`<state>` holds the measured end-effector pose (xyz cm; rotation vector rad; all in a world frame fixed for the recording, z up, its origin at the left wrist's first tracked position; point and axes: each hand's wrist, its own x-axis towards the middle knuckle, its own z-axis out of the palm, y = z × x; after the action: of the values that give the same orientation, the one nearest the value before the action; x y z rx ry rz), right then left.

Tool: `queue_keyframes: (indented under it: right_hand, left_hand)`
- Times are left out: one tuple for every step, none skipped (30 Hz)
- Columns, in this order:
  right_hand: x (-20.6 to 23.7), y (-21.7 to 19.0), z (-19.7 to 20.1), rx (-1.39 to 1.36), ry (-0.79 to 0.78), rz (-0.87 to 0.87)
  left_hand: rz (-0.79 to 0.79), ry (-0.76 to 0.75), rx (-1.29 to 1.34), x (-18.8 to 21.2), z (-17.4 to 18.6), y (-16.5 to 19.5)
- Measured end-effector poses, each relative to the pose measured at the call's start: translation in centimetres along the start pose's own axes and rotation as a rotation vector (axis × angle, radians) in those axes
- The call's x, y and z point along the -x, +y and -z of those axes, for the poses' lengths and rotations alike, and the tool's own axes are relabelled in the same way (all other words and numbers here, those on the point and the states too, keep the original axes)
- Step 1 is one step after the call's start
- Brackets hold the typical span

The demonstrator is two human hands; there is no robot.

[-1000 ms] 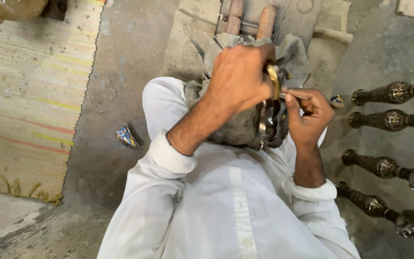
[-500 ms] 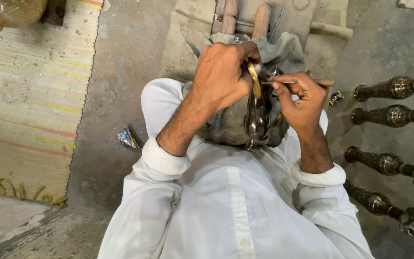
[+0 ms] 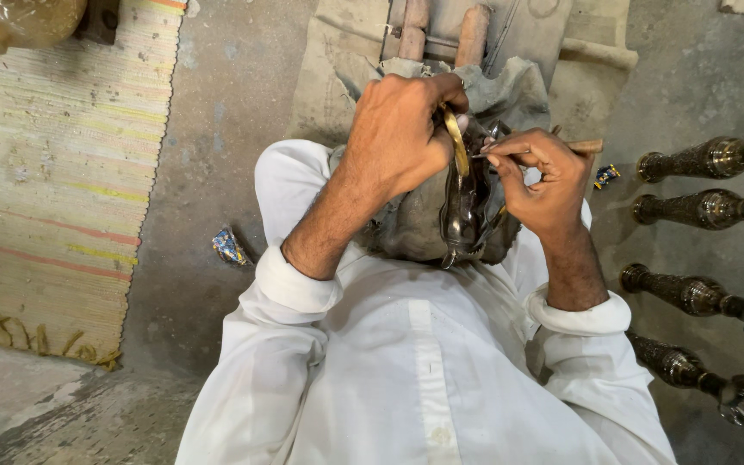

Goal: The person sits cross-legged on the floor holding a brass animal figurine against a cloth pad on their lap and engraves its surface with a small hand chisel, rotating the figurine repeatedly to reach different sides and legs.

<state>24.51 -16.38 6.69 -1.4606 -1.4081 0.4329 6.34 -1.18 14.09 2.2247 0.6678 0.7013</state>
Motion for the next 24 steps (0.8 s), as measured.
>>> queue_keyframes:
  right_hand:
    - [0.0, -0.1, 0.0, 0.015, -0.001, 0.015]
    - [0.2, -0.2, -0.1, 0.017, 0.009, -0.023]
    - [0.3, -0.4, -0.1, 0.018, 0.019, -0.061]
    - [0.5, -0.6, -0.2, 0.018, 0.027, -0.1]
    - [0.6, -0.7, -0.3, 0.022, 0.031, -0.102]
    - [0.7, -0.7, -0.3, 0.028, 0.035, -0.105]
    - [0.8, -0.8, -0.4, 0.034, 0.041, -0.108]
    - [0.9, -0.9, -0.4, 0.017, 0.045, -0.099]
    - [1.0, -0.9, -0.4, -0.001, 0.049, -0.09]
    - [1.1, -1.0, -0.4, -0.019, 0.052, -0.081]
    - [1.2, -1.1, -0.5, -0.014, 0.069, -0.103]
    - [1.3, -1.2, -0.7, -0.008, 0.086, -0.126]
    - [1.5, -1.3, -0.9, -0.002, 0.102, -0.15]
    - [1.6, -1.4, -0.9, 0.002, 0.11, -0.155]
    - [1.7, -1.5, -1.0, 0.005, 0.118, -0.159]
    - [1.8, -1.6, -1.1, 0.007, 0.126, -0.162]
    - [1.9, -1.7, -1.1, 0.009, 0.126, -0.175]
    - [2.0, -1.8, -1.1, 0.01, 0.127, -0.188]
    - [2.0, -1.9, -1.1, 0.013, 0.129, -0.202]
    - [2.1, -2.0, -1.2, 0.006, 0.13, -0.2]
    - [2.1, -2.0, -1.2, 0.0, 0.131, -0.198]
    - [2.2, -2.0, -1.2, -0.006, 0.133, -0.197]
    - [2.2, -2.1, -1.2, -0.002, 0.134, -0.196]
    - [2.2, -2.1, -1.2, 0.001, 0.134, -0.194]
  left_hand:
    - [0.004, -0.002, -0.001, 0.0, 0.0, 0.0]
    - [0.009, -0.002, 0.0, 0.0, -0.1, 0.0]
    - [0.013, -0.002, 0.001, -0.1, -0.1, 0.0]
    - [0.019, -0.002, 0.002, -0.1, -0.1, 0.0]
    - [0.019, 0.0, -0.004, 0.0, -0.2, 0.0]
    - [0.018, 0.001, -0.01, 0.0, -0.2, 0.0]
    - [0.016, 0.001, -0.015, 0.0, -0.3, 0.0]
    - [0.009, 0.007, -0.022, 0.0, -0.4, 0.0]
    - [0.002, 0.013, -0.029, 0.1, -0.4, 0.0]
    - [-0.005, 0.02, -0.036, 0.1, -0.5, 0.1]
    - [-0.001, 0.019, -0.033, 0.1, -0.5, 0.0]
    - [0.004, 0.018, -0.029, 0.1, -0.5, 0.0]
    - [0.008, 0.016, -0.024, 0.1, -0.6, 0.1]
    - [0.008, 0.015, -0.034, 0.2, -0.7, 0.1]
    - [0.008, 0.014, -0.044, 0.2, -0.7, 0.1]
    - [0.009, 0.014, -0.055, 0.3, -0.7, 0.1]
    - [0.021, 0.013, -0.048, 0.3, -0.8, 0.1]
    - [0.033, 0.012, -0.04, 0.2, -0.9, 0.1]
    - [0.044, 0.009, -0.031, 0.2, -0.9, 0.1]
    - [0.038, 0.02, -0.033, 0.2, -0.9, 0.1]
    - [0.032, 0.031, -0.035, 0.3, -0.9, 0.1]
    - [0.024, 0.04, -0.036, 0.4, -0.9, 0.1]
    - [0.02, 0.044, -0.038, 0.4, -0.9, 0.2]
    - [0.016, 0.049, -0.041, 0.4, -0.9, 0.2]
